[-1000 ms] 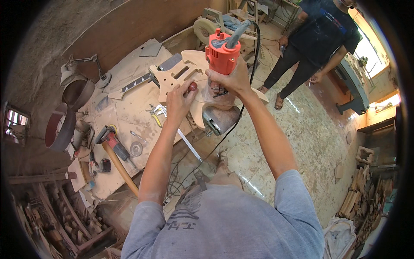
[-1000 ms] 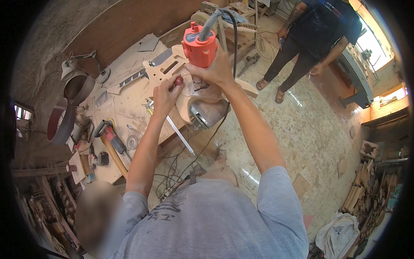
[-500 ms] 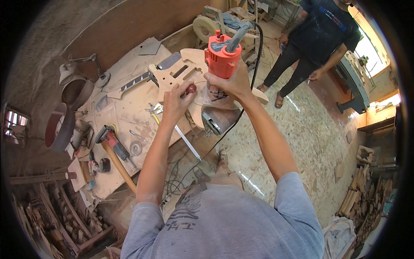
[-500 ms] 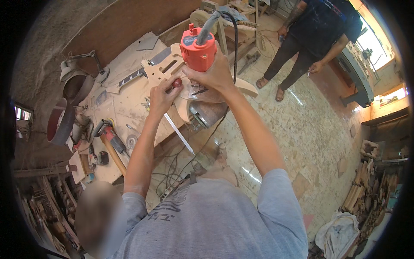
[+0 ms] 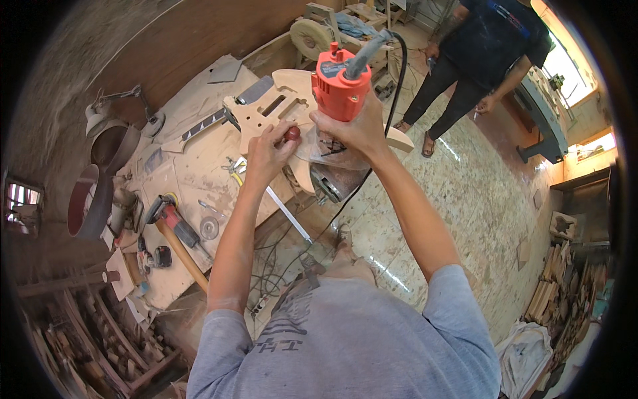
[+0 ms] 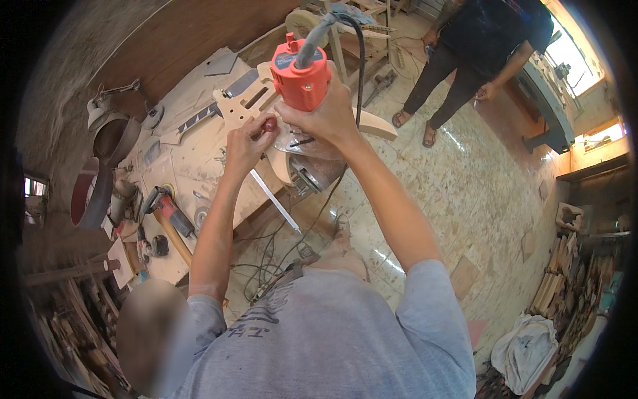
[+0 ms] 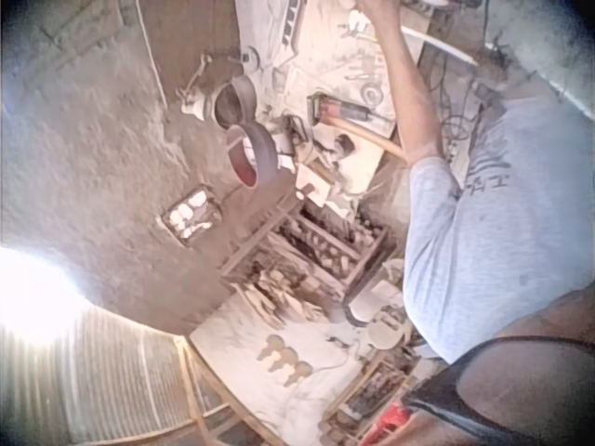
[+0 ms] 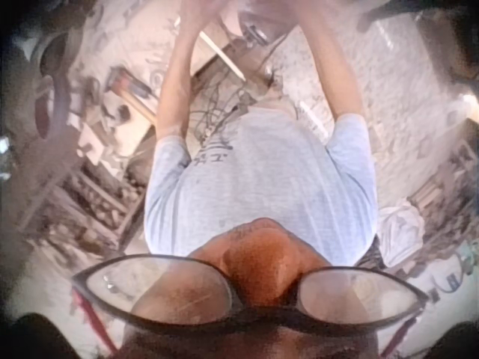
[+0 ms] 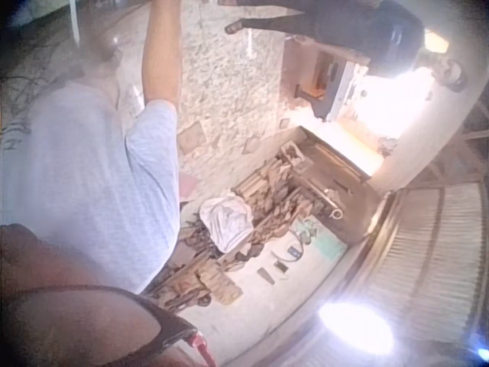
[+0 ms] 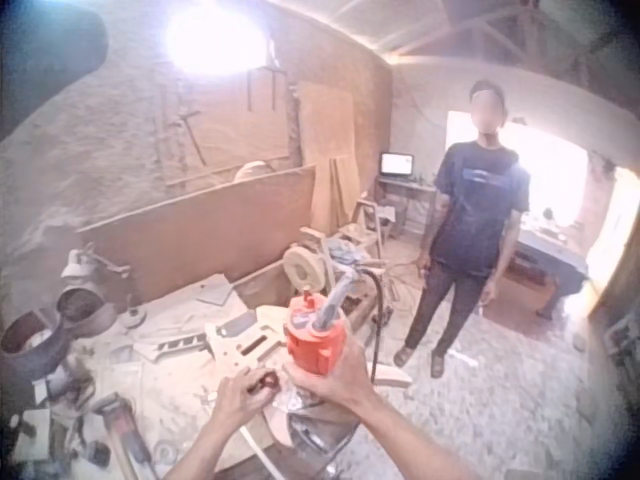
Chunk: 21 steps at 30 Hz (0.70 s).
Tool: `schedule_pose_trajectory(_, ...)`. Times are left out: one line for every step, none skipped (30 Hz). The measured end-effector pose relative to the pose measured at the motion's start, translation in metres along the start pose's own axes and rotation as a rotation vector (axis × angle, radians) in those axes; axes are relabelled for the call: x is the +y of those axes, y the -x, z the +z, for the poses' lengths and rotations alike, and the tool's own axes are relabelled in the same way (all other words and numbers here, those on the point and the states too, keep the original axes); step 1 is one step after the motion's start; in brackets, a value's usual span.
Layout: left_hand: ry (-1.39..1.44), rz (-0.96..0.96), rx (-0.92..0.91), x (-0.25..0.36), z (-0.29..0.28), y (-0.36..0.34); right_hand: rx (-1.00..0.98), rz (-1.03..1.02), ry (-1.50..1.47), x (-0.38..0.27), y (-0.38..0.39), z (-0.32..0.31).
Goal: The person holds an electric guitar neck against a body, aligns a router against the guitar body's bridge area, and then uses a powered router to carve or shape the wood of the body.
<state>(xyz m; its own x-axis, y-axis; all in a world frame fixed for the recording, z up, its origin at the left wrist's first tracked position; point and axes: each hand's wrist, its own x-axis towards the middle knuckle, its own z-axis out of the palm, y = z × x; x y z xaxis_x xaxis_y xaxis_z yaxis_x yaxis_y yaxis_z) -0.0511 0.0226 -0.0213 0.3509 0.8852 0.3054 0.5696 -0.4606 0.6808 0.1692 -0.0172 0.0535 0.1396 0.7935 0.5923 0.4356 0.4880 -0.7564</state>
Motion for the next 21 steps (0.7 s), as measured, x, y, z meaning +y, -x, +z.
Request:
schedule_pose_trajectory(0.033, 0.000, 0.030, -0.001, 0.001, 0.001, -0.007, -0.022, 0.013, 0.001, -0.003, 0.001)
schedule_pose_trajectory(0.067, 0.000, 0.060, -0.002, 0.004, 0.001, 0.000, -0.031, 0.002, 0.003, -0.005, 0.002)
schedule_pose_trajectory(0.099, -0.001, 0.094, -0.002, 0.004, 0.001, 0.004, -0.045, -0.009, 0.005, -0.008, 0.004)
schedule_pose_trajectory(0.090, 0.010, 0.098, -0.003, 0.005, 0.001, 0.008, -0.058, -0.021, 0.006, -0.009, 0.005)
schedule_pose_trajectory(0.081, 0.021, 0.102, -0.003, 0.005, 0.001, -0.009, -0.037, -0.025, 0.007, -0.010, 0.004)
schedule_pose_trajectory(0.070, 0.031, 0.107, -0.005, 0.004, 0.001, -0.027, -0.018, -0.031, 0.007, -0.011, 0.004)
schedule_pose_trajectory(0.074, 0.039, 0.105, -0.006, 0.004, 0.001, -0.046, 0.002, -0.036, 0.007, -0.012, 0.003)
schedule_pose_trajectory(0.078, 0.047, 0.104, -0.008, 0.004, 0.000, -0.046, -0.006, -0.026, 0.007, -0.012, 0.003)
schedule_pose_trajectory(0.084, 0.056, 0.099, -0.007, 0.004, 0.000, -0.045, -0.011, -0.014, 0.008, -0.012, 0.002)
schedule_pose_trajectory(0.076, 0.040, 0.087, -0.006, 0.003, 0.000, -0.044, -0.017, -0.001, 0.009, -0.012, 0.002)
schedule_pose_trajectory(0.067, 0.025, 0.076, -0.006, 0.002, 0.000, -0.041, -0.014, -0.001, 0.008, -0.011, 0.001)
schedule_pose_trajectory(0.056, 0.009, 0.067, -0.004, 0.000, 0.000, -0.039, -0.013, -0.004, 0.007, -0.012, 0.002)
schedule_pose_trajectory(0.064, 0.013, 0.077, -0.005, 0.000, 0.001, -0.037, -0.013, -0.006, 0.005, -0.013, 0.002)
schedule_pose_trajectory(0.073, 0.017, 0.087, -0.005, 0.000, 0.001, -0.029, -0.023, -0.022, 0.006, -0.014, 0.004)
schedule_pose_trajectory(0.084, 0.022, 0.093, -0.004, 0.001, 0.002, -0.019, -0.031, -0.034, 0.008, -0.013, 0.005)
schedule_pose_trajectory(0.067, 0.001, 0.082, -0.002, 0.000, 0.001, -0.009, -0.040, -0.045, 0.009, -0.013, 0.006)
schedule_pose_trajectory(0.049, -0.019, 0.070, -0.001, 0.000, 0.001, -0.010, -0.033, -0.040, 0.010, -0.013, 0.006)
schedule_pose_trajectory(0.030, -0.041, 0.059, 0.001, -0.001, 0.001, -0.013, -0.027, -0.038, 0.009, -0.013, 0.007)
schedule_pose_trajectory(0.028, -0.036, 0.066, 0.001, -0.001, 0.001, -0.015, -0.021, -0.035, 0.008, -0.013, 0.007)
schedule_pose_trajectory(0.027, -0.030, 0.073, 0.001, -0.001, 0.001, -0.011, -0.028, -0.039, 0.010, -0.013, 0.008)
schedule_pose_trajectory(0.025, -0.024, 0.082, 0.001, -0.001, 0.001, -0.007, -0.038, -0.044, 0.012, -0.013, 0.009)
